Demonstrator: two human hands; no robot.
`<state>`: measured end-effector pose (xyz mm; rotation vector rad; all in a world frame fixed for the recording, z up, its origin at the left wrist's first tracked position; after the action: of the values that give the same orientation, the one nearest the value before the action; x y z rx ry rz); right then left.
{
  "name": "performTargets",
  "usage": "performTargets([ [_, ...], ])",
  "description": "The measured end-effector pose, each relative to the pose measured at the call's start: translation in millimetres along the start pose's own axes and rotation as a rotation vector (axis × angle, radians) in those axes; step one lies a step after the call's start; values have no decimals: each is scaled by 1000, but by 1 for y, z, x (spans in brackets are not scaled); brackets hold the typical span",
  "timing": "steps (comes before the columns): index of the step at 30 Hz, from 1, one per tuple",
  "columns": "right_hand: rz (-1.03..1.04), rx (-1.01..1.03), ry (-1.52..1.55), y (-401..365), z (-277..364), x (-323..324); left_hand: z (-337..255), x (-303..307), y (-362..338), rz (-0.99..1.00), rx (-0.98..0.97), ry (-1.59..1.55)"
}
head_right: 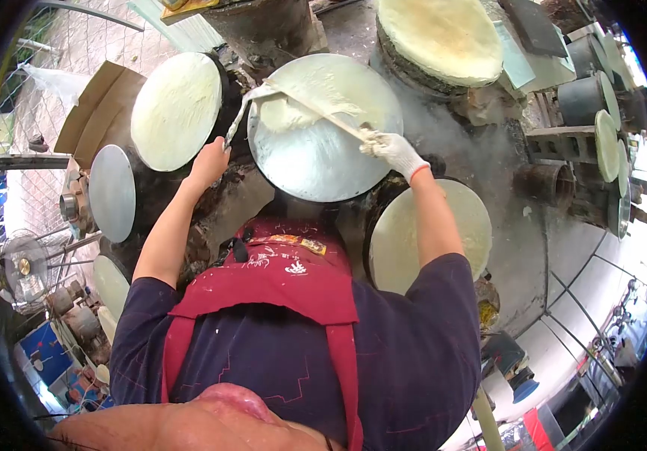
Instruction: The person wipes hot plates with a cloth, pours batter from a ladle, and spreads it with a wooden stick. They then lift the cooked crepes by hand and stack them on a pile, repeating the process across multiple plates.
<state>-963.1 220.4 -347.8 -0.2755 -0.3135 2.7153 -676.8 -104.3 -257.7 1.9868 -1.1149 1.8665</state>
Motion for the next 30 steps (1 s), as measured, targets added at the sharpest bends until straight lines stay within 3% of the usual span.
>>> performTargets([
  [4,7,-184,-168,-32,40,-52,16,10,-54,55,-33,100],
  [5,1,-350,-180,-50,61,-65,23,11,-70,85,-33,116],
  [6,13,-252,16,-59,3,-52,30,8,-86,117,-34,132],
  [8,6,-264,115,-95,1,-62,41,-4,-117,179,-73,199],
  [10,-85,-121,-122,-126,24,-95,43,-14,-140,261,-125,145],
  [11,-207,-120,70,-141,14,-112,49,-27,-142,288,-157,120],
  [14,-235,-263,740,-154,0,-196,56,-15,-127,364,-282,-185],
  [16,-263,-230,697,-119,7,-245,63,15,-114,384,-261,-371],
  [20,-543,-139,646,-2,10,-327,98,77,-103,68,-301,-679],
  [23,-755,-187,107,53,-28,-358,144,78,-85,109,-186,-864],
  [24,-857,-205,-162,58,-38,-356,157,76,-83,142,-165,-922],
  [25,-974,-4,-150,64,-90,-347,167,77,-83,132,-169,-907],
  [26,-1025,-229,-292,46,-91,-342,177,77,-85,121,-171,-891],
  [27,-1093,-249,-342,28,-103,-334,189,72,-88,143,-149,-919],
  [30,-1221,-345,-11,-23,-65,-334,213,59,-94,215,-96,-987],
])
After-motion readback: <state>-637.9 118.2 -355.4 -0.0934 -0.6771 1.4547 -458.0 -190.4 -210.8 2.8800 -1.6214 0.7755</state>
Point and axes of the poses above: each hand's wrist, its own y-axis towards the middle knuckle, its own x-axis out of the back of the hand, z = x × y, the point moved 5 cm from there along y, towards the middle knuckle, and after that the axes turned 11 degrees about x, right-handed, at the moved point
